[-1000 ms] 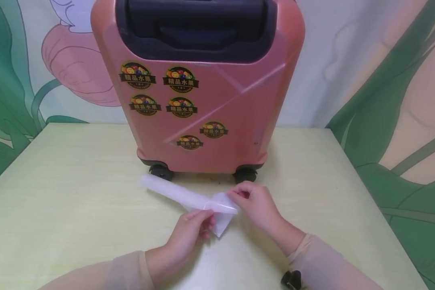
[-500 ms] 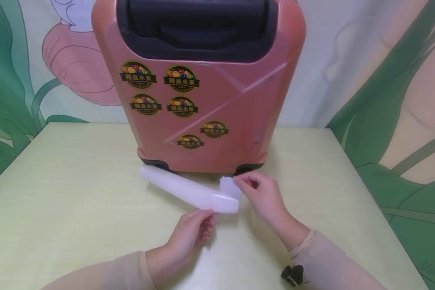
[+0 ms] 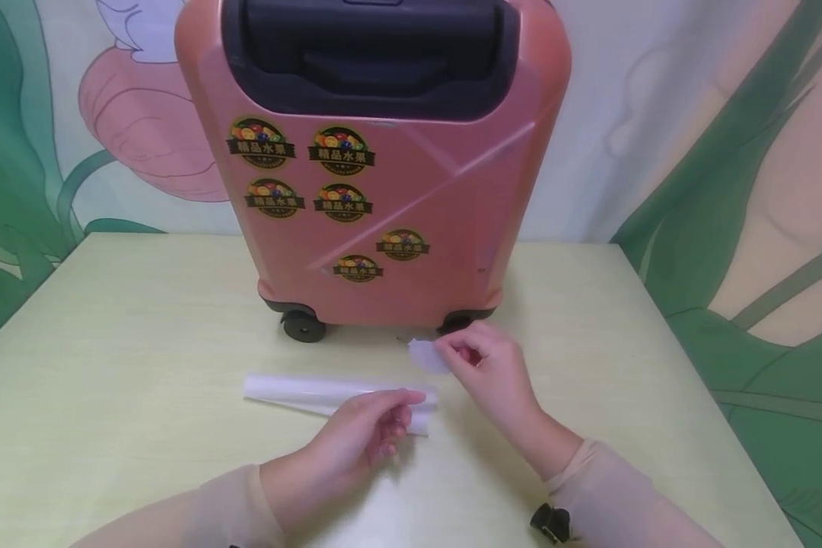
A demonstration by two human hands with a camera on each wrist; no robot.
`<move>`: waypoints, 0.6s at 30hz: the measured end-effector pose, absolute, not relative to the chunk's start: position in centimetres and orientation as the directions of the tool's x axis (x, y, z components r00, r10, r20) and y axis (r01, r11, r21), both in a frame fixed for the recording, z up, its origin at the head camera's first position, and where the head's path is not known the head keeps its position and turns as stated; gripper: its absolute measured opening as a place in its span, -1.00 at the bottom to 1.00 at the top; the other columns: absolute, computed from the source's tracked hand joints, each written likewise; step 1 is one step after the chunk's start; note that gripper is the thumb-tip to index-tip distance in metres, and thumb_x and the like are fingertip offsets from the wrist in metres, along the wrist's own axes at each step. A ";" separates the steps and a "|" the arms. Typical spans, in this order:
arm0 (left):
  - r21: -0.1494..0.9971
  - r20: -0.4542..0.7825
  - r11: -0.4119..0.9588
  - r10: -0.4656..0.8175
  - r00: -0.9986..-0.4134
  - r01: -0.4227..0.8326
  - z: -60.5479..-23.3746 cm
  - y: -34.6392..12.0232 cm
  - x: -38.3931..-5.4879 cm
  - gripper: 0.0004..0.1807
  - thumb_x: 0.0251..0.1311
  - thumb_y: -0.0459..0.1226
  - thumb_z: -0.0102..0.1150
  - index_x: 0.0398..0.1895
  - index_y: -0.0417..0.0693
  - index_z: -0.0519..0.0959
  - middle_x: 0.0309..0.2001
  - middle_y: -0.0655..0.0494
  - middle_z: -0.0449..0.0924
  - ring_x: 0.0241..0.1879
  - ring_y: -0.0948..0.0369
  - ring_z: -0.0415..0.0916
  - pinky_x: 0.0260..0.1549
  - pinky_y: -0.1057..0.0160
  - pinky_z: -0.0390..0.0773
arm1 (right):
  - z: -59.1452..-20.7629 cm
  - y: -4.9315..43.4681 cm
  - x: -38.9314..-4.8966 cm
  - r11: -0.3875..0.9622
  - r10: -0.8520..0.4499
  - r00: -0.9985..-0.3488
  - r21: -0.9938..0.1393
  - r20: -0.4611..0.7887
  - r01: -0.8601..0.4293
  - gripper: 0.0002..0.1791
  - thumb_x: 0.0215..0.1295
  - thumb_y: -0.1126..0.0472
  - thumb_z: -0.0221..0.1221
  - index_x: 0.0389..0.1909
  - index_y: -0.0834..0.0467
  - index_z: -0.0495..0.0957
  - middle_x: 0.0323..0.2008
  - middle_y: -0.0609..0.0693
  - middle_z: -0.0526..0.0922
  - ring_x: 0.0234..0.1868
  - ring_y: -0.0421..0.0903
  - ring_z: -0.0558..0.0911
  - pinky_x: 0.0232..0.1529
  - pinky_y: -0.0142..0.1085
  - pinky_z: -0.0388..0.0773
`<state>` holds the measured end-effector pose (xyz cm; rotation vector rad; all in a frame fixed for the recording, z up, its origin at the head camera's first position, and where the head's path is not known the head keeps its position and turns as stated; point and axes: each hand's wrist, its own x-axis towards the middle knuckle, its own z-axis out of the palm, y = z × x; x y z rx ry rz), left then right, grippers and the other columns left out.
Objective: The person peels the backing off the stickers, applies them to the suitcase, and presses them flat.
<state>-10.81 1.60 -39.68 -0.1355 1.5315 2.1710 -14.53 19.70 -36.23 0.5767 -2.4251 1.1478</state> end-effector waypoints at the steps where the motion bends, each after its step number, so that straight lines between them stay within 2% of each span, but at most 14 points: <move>1: 0.867 -0.331 -0.269 0.319 -0.888 -0.420 -39.3 1.4 -10.9 -0.62 0.25 -0.15 0.07 -0.03 -0.28 0.58 -0.52 0.20 0.43 -0.55 0.35 0.32 -0.60 0.45 0.32 | -36.3 19.6 -14.4 0.579 -0.241 -0.786 -0.565 0.569 -0.587 -0.96 0.08 0.29 0.33 -0.42 0.17 0.68 -0.59 -0.15 0.39 -0.55 -0.21 0.35 -0.59 -0.49 0.28; 4: 0.876 -0.293 -0.292 0.307 -0.905 -0.383 -38.3 0.7 -11.3 -0.59 0.25 -0.10 0.09 -0.07 -0.28 0.59 -0.51 0.20 0.42 -0.52 0.33 0.32 -0.58 0.44 0.33 | -36.3 19.3 -14.2 0.537 -0.387 -0.583 -0.340 0.714 -0.772 -0.82 0.20 0.15 0.24 -0.45 0.18 0.68 -0.61 -0.17 0.38 -0.61 -0.25 0.33 -0.61 -0.53 0.25; 7: 0.891 -0.259 -0.297 0.292 -0.921 -0.344 -37.7 0.2 -11.6 -0.60 0.23 -0.07 0.11 -0.15 -0.26 0.60 -0.52 0.19 0.42 -0.51 0.31 0.32 -0.57 0.43 0.33 | -36.1 18.9 -14.2 0.473 -0.503 -0.368 -0.107 0.782 -0.874 -0.62 0.35 0.02 0.05 -0.47 0.19 0.68 -0.60 -0.13 0.42 -0.65 -0.24 0.34 -0.62 -0.51 0.27; 8: 0.894 -0.251 -0.297 0.286 -0.925 -0.335 -37.5 0.2 -11.7 -0.64 0.23 -0.08 0.12 -0.20 -0.24 0.61 -0.53 0.18 0.42 -0.51 0.31 0.32 -0.56 0.43 0.33 | -36.1 18.8 -14.3 0.453 -0.527 -0.309 -0.046 0.792 -0.890 -0.63 0.36 0.06 0.06 -0.47 0.19 0.68 -0.61 -0.12 0.43 -0.66 -0.23 0.34 -0.63 -0.49 0.28; 11: 0.906 -0.234 -0.289 0.264 -0.936 -0.309 -37.4 -0.1 -11.8 -0.75 0.20 -0.15 0.16 -0.33 -0.19 0.61 -0.55 0.18 0.43 -0.52 0.31 0.35 -0.56 0.41 0.33 | -36.0 18.5 -14.3 0.405 -0.579 -0.185 0.083 0.794 -0.910 -0.66 0.37 0.12 0.05 -0.46 0.20 0.68 -0.59 -0.09 0.47 -0.65 -0.20 0.37 -0.63 -0.42 0.32; 13: 0.912 -0.230 -0.281 0.250 -0.940 -0.298 -37.4 -0.1 -11.8 -0.81 0.19 -0.21 0.18 -0.38 -0.18 0.60 -0.56 0.18 0.44 -0.53 0.32 0.36 -0.56 0.41 0.34 | -36.0 18.4 -14.3 0.381 -0.599 -0.146 0.120 0.788 -0.917 -0.67 0.38 0.14 0.04 -0.45 0.20 0.69 -0.57 -0.09 0.48 -0.64 -0.18 0.37 -0.63 -0.40 0.33; 15: 0.926 -0.210 -0.264 0.231 -0.950 -0.269 -37.4 -0.2 -11.9 -0.82 0.18 -0.25 0.19 -0.36 -0.23 0.60 -0.56 0.18 0.45 -0.53 0.32 0.36 -0.55 0.40 0.35 | -35.9 18.3 -14.2 0.374 -0.609 -0.138 0.129 0.781 -0.919 -0.68 0.38 0.14 0.04 -0.43 0.19 0.69 -0.57 -0.08 0.48 -0.63 -0.17 0.39 -0.61 -0.37 0.35; 17: 0.943 -0.183 -0.240 0.206 -0.961 -0.230 -37.4 -0.4 -12.0 -0.81 0.18 -0.28 0.18 -0.32 -0.30 0.60 -0.57 0.18 0.45 -0.53 0.31 0.37 -0.54 0.38 0.36 | -35.9 18.4 -14.1 0.405 -0.590 -0.187 0.087 0.786 -0.910 -0.67 0.37 0.10 0.05 -0.40 0.20 0.69 -0.56 -0.08 0.49 -0.61 -0.17 0.40 -0.60 -0.37 0.36; 18: 0.950 -0.169 -0.229 0.192 -0.967 -0.212 -37.5 -0.5 -12.0 -0.81 0.18 -0.30 0.17 -0.31 -0.32 0.60 -0.57 0.17 0.45 -0.53 0.30 0.37 -0.53 0.37 0.37 | -35.8 18.5 -14.0 0.432 -0.564 -0.252 0.021 0.786 -0.901 -0.67 0.36 0.07 0.07 -0.37 0.21 0.69 -0.54 -0.09 0.49 -0.59 -0.18 0.41 -0.59 -0.39 0.36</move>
